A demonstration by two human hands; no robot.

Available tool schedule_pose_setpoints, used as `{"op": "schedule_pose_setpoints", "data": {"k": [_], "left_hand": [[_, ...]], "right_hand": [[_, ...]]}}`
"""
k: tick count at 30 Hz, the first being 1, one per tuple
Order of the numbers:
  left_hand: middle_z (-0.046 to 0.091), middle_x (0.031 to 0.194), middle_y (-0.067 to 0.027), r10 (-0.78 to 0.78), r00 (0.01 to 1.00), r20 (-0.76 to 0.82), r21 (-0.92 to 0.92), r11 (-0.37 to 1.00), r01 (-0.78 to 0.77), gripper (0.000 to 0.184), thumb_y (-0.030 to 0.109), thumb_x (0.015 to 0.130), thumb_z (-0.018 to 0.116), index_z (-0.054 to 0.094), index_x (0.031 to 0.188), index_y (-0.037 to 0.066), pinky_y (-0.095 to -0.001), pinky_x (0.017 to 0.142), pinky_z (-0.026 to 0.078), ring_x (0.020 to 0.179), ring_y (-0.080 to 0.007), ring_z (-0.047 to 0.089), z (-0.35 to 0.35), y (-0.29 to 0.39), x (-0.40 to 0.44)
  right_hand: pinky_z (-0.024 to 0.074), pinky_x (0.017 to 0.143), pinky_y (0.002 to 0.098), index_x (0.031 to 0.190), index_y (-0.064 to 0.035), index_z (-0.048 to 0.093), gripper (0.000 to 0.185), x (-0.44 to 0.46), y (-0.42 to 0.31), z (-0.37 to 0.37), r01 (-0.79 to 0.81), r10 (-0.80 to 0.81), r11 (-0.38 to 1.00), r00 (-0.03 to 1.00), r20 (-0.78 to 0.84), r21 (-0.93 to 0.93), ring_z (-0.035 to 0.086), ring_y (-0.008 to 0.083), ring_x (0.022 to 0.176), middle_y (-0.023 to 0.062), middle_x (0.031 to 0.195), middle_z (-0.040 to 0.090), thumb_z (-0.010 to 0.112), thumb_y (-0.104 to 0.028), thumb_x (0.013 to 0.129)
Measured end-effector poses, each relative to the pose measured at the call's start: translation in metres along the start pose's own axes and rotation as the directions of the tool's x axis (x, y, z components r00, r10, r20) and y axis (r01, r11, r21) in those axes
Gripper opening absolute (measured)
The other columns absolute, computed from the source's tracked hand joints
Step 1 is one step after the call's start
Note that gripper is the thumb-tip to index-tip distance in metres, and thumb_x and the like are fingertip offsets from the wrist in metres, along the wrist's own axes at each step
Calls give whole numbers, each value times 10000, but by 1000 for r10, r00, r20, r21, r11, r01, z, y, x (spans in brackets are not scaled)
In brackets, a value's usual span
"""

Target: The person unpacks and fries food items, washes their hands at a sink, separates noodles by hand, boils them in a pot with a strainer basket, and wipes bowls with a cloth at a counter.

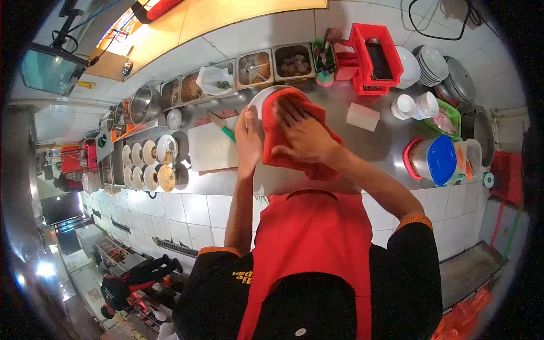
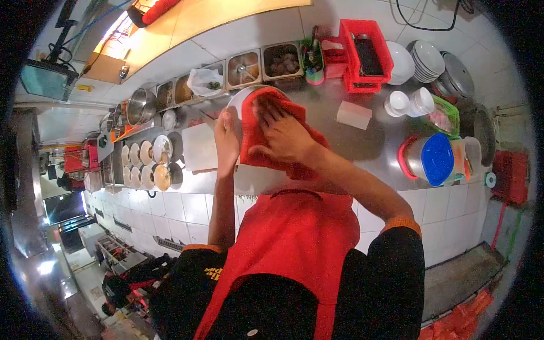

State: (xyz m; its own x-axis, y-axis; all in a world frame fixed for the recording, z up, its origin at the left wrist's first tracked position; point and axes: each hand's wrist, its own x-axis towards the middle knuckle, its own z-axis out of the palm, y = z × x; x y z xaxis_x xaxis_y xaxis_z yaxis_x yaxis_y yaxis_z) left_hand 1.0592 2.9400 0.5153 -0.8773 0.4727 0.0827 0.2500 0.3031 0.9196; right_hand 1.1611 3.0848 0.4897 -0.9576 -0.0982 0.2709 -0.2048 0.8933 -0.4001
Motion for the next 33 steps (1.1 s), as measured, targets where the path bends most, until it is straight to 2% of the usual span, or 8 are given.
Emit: {"op": "schedule_pose_setpoints", "data": {"k": [2,4,10,19,23,26,29,33], "left_hand": [[634,1039,-124,2,998,-61,-38,999,-4,586,466,1040,370,572,1202,-60,-327,898,422,974,-191,546,-3,-4,4],[618,974,-89,4,993,-121,-79,997,-14,578,465,1040,374,583,1170,-57,-313,860,425,922,-163,524,-1,-8,6],[481,733,-49,-18,1000,-11,12,1000,18,514,426,1052,358,537,897,-30,-335,698,396,741,-166,415,13,-11,5],[665,1129,-203,130,991,44,25,991,-131,429,316,1041,405,589,1258,-5,-344,941,431,1029,-240,608,13,31,13],[655,1159,-191,162,986,-43,63,985,-159,437,317,1042,407,591,1249,-20,-357,973,417,1085,-251,595,4,37,18],[667,1072,-168,149,984,-95,35,989,-146,545,419,1040,394,583,1238,-53,-345,923,435,1004,-212,584,-2,29,24],[634,1193,-196,70,993,-92,16,997,-69,542,416,1041,393,565,1270,-45,-357,1016,385,1143,-259,561,-10,19,23],[580,1257,-196,13,952,-305,-97,994,-45,631,468,1041,353,493,1320,-81,-350,1016,377,1164,-255,525,-30,12,20]], "right_hand": [[195,1177,466,1432,125,278,842,-7,-21,-6,-86,85,996,996,-26,-40,270,419,1411,312,1490,295,478,-514,921],[214,1175,460,1424,136,290,823,-13,-38,-20,65,128,895,910,394,-442,302,420,1398,334,1490,278,582,-386,858],[233,1166,484,1381,149,358,734,-18,-26,13,142,-148,987,985,92,77,320,437,1384,332,1467,321,585,-214,784],[208,1141,589,1416,130,312,775,17,-51,-3,-453,439,890,881,-176,-48,275,528,1359,340,1461,307,600,-187,770],[222,1132,590,1341,111,459,645,3,-50,15,-472,397,804,879,-265,-361,368,526,1294,347,1358,434,588,-176,778],[333,1087,544,1233,106,574,547,-11,-53,-9,-256,306,847,951,33,-466,517,429,1202,283,1210,589,595,-179,767],[516,875,401,1134,62,635,390,-24,-39,-70,-271,149,844,948,282,463,650,225,1008,150,1067,682,631,-44,759],[543,857,335,1199,-18,597,426,-94,-4,-117,-330,587,370,807,56,868,654,163,980,52,1085,670,649,16,777]]}}
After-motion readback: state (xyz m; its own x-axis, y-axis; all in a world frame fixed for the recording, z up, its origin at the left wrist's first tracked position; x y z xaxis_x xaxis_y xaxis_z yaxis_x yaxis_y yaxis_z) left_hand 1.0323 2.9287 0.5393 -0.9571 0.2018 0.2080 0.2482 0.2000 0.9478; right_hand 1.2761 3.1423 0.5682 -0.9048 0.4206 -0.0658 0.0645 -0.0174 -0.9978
